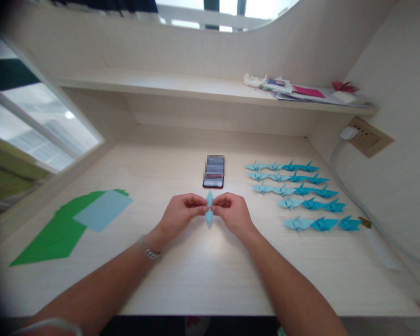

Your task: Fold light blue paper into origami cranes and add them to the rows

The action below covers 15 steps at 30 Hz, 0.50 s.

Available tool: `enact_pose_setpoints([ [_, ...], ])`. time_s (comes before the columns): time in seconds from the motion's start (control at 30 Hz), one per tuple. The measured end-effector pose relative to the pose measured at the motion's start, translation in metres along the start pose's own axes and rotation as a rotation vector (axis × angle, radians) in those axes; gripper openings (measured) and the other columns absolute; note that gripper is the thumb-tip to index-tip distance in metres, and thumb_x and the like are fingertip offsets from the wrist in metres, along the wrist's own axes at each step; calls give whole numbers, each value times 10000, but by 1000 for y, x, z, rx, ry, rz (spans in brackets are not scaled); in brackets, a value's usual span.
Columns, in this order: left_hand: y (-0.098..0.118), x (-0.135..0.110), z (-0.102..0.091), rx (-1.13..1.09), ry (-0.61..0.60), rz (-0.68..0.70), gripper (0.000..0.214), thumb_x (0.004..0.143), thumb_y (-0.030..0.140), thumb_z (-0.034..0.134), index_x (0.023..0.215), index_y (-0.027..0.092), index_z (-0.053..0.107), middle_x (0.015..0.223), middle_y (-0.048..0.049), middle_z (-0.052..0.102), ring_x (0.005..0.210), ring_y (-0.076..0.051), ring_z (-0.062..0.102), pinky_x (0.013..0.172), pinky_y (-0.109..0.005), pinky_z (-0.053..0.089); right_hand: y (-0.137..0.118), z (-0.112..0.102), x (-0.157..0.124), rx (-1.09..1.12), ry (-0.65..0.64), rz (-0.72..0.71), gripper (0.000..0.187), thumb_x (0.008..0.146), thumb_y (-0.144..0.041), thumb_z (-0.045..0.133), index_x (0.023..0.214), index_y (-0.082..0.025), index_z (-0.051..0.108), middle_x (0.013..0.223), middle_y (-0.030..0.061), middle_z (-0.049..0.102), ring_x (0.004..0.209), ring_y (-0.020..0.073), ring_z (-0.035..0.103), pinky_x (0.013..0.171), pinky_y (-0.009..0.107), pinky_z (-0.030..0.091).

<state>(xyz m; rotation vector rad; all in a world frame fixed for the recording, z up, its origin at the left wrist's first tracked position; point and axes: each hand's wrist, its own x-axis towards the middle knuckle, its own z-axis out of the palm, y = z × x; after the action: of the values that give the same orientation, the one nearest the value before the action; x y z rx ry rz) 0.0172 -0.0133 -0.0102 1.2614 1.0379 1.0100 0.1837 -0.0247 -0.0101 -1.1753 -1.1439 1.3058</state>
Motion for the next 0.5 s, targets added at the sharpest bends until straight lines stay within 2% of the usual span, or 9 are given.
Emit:
enact_pose_setpoints([
  [0.17, 0, -1, 4, -21, 44, 72, 174, 622, 196, 764, 728, 125, 645, 715, -33, 677, 652, -126, 628, 658, -254, 521, -2, 4, -1, -9, 49, -32, 299, 519, -276, 803, 661, -184, 557, 609, -5, 626, 556, 140, 584, 565, 279, 478],
  [0.33, 1, -1, 5, -45, 60, 116, 193, 640, 217, 757, 738, 130, 615, 712, -27, 659, 645, -119, 619, 646, -242, 513, -3, 8, -1, 103, 26, 22, 386, 531, -308, 798, 810, -191, 557, 655, -3, 647, 607, 147, 611, 610, 287, 494],
  [0.5, 4, -3, 6, -53, 78, 117, 211, 628, 224, 760, 740, 134, 606, 707, -26, 657, 641, -124, 618, 639, -248, 514, -5, 8, -2, 116, 54, 17, 393, 488, -301, 822, 752, -189, 553, 630, -20, 624, 595, 130, 597, 611, 273, 488],
])
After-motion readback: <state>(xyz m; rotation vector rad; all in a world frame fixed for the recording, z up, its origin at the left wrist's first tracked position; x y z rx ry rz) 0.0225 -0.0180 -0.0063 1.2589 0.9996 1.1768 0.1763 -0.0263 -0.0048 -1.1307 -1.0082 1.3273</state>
